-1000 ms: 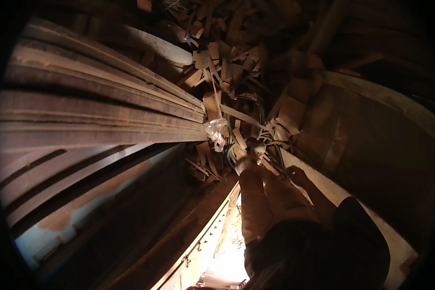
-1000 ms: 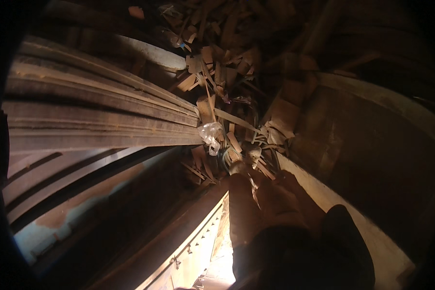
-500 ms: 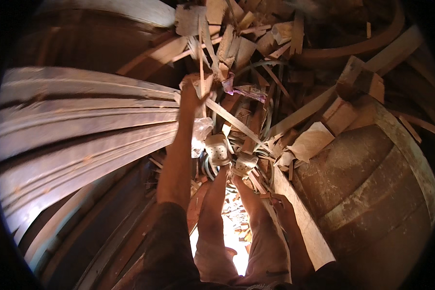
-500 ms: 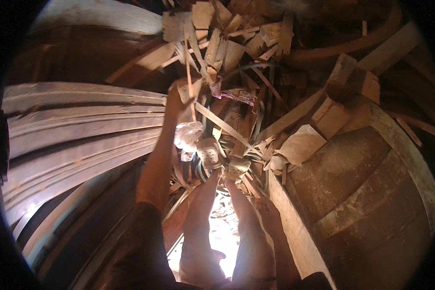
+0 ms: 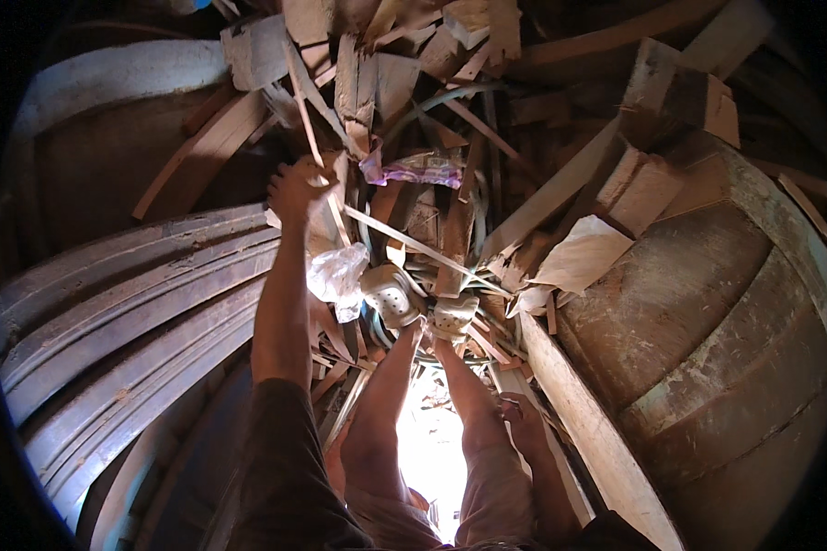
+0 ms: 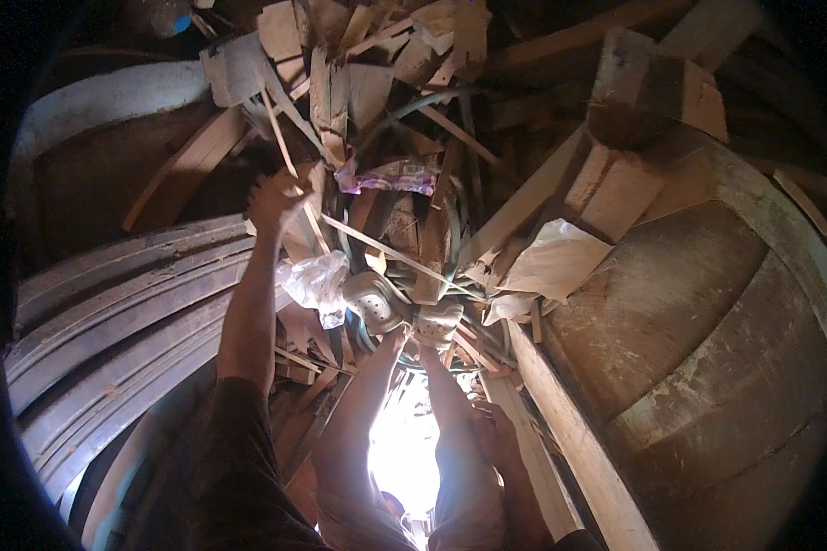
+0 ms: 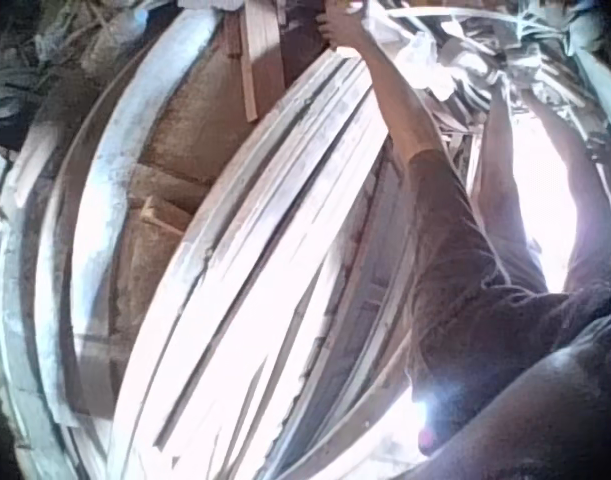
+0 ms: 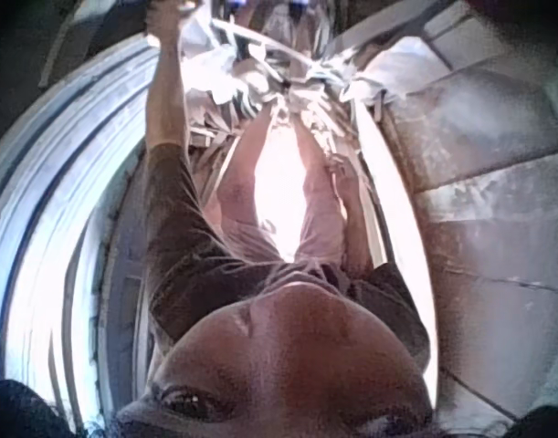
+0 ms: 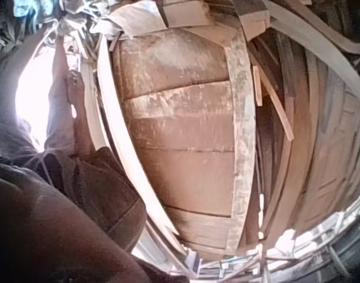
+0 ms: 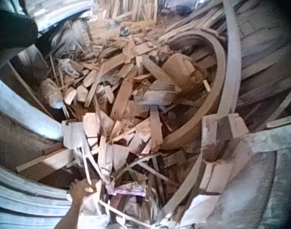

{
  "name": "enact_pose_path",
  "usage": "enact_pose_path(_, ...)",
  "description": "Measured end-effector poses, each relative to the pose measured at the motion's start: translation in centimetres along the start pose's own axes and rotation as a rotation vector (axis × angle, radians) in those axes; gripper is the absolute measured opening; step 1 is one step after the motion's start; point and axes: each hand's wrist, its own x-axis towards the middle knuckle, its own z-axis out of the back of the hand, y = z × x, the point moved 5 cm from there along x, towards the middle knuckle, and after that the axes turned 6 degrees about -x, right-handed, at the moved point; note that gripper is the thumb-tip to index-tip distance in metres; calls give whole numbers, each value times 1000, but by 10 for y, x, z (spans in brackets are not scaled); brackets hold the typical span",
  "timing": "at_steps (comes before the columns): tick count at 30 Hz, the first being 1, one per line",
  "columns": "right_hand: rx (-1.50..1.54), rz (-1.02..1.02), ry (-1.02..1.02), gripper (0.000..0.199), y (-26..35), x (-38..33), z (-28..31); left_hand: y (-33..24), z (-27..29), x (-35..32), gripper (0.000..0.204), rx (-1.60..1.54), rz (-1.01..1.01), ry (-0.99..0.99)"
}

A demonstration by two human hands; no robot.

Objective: The person sorts through a large pile of wooden planks and scraps in the back of a truck, picking up and moving pieces by hand. They then walk into a cluttered workshop area and continue sorting through a pile of wood scraps and debris on the floor.

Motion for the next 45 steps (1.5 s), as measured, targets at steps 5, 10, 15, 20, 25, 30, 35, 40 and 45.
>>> enact_pose_path(5,0,41,11,31,5,-19,10,-29,23,-52,94,41,58,-193)
enact_pose_path(10,94,42,18,33,23,-46,26,-6,66,-100,109,-127,129,-287)
enact_pose_path(15,32,159,17,32,45,-63,23,-31,168,-137,106,-398,64,-352)
enact_pose_path(20,61,265,20,30,122,-92,2,-26,251,-151,103,-592,91,-426)
enact_pose_path(25,-40,432,7,29,190,-117,-24,-16,325,-176,103,-824,-3,-498)
enact_pose_path(30,-278,792,-216,60,313,-142,-19,-14,401,-208,96,-990,-70,-408)
enact_pose_path(35,-465,1189,11,109,429,-150,-30,-12,461,-241,101,-895,-227,-265)
enact_pose_path(40,-474,1063,471,134,444,-116,-66,-13,501,-263,105,-910,-290,-40)
enact_pose_path(45,-342,990,793,131,436,-152,-97,-3,521,-276,106,-978,-192,147)
